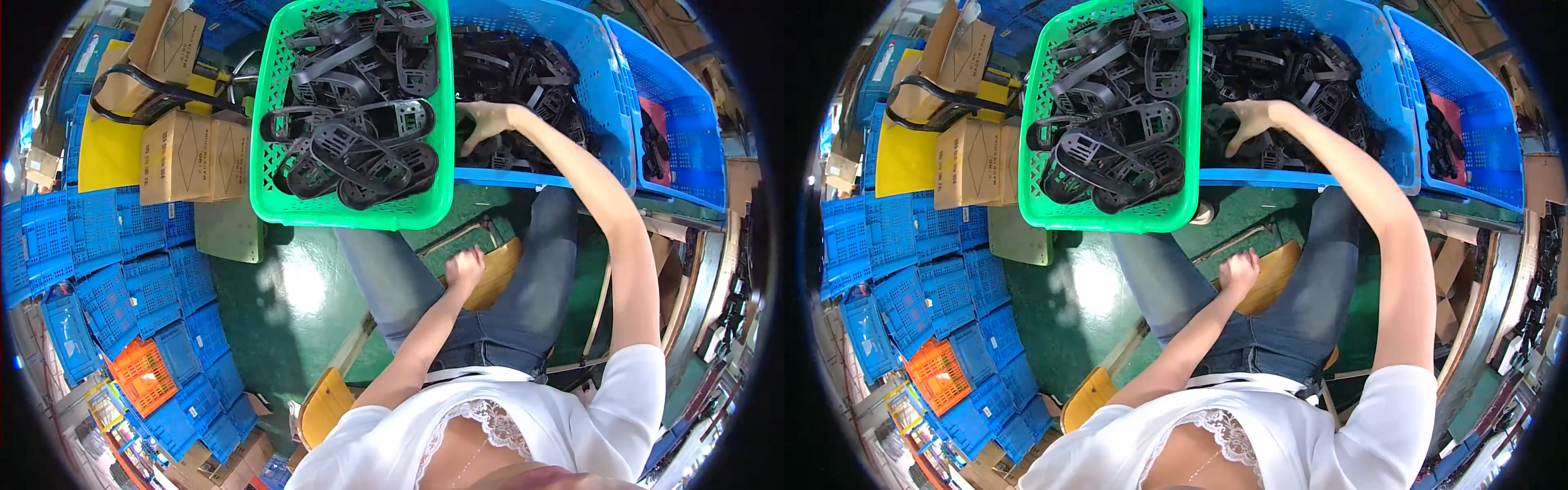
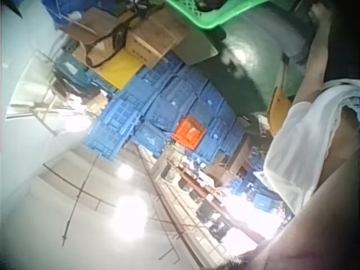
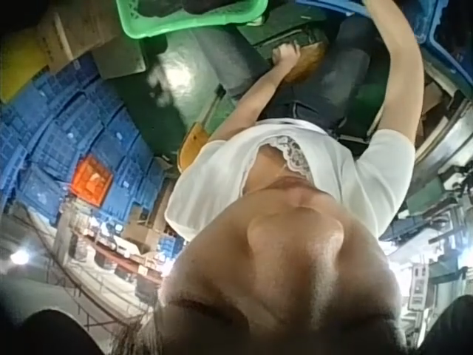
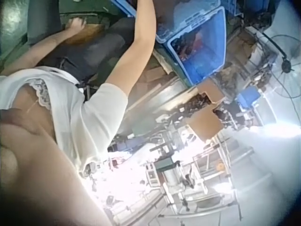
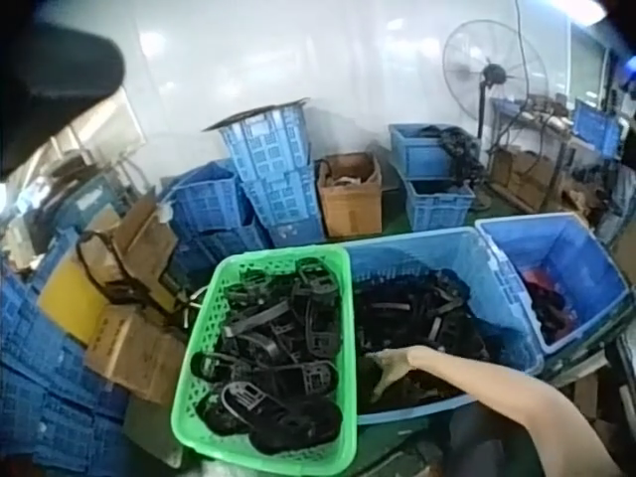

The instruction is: Operating a manual press machine to process black plastic parts and then sorting them into a green basket for bagging.

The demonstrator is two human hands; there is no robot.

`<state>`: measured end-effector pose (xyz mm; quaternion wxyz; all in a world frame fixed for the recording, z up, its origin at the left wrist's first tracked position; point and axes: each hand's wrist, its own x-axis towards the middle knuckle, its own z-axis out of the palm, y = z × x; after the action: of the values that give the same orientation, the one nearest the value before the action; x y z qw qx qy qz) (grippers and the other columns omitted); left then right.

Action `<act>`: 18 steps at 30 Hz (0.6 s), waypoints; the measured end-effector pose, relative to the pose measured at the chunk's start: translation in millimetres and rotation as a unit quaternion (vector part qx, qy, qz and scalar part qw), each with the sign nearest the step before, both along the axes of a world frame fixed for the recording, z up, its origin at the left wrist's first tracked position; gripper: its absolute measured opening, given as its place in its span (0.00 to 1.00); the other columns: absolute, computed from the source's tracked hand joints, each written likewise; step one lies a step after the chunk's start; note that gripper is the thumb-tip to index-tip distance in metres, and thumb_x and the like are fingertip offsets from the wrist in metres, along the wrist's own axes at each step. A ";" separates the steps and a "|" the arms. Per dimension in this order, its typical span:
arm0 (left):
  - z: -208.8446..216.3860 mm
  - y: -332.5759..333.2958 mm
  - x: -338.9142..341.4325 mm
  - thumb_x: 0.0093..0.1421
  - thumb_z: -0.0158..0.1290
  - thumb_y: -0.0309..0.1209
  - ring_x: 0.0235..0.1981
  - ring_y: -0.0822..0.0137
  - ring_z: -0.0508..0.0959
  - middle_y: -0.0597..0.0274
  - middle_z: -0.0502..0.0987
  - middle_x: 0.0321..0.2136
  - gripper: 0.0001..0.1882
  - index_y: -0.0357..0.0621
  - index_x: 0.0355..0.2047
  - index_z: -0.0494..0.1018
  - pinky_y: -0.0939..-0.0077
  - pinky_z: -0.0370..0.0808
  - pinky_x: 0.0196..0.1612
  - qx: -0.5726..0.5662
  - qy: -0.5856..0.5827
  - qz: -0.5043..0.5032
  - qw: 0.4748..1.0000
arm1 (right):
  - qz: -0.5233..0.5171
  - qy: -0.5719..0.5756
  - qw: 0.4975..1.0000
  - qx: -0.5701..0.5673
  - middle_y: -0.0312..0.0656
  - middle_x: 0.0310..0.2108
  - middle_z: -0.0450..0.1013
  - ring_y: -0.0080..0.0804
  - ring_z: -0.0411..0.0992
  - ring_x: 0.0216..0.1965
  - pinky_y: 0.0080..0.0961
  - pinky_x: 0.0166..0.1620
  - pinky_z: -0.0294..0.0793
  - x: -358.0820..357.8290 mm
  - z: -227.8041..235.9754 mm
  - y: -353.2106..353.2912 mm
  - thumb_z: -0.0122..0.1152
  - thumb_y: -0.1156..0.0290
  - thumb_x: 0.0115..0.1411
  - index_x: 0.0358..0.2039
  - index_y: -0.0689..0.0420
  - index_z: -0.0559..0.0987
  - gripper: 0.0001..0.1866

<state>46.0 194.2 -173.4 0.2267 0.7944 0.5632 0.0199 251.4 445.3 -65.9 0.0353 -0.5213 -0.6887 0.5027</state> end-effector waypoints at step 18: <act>5.0 0.1 3.5 0.55 0.40 0.37 0.14 0.58 0.74 0.55 0.74 0.13 0.18 0.46 0.12 0.71 0.65 0.72 0.18 0.008 0.001 0.013 1.000 | -0.060 0.072 0.991 -0.093 0.43 0.44 0.68 0.30 0.64 0.45 0.26 0.50 0.62 7.1 37.1 -12.2 0.71 0.67 0.33 0.48 0.63 0.66 0.39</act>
<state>49.5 194.3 -168.4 0.2191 0.7887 0.5738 0.0267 258.4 433.0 -28.8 0.0663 -0.5249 -0.6020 0.5980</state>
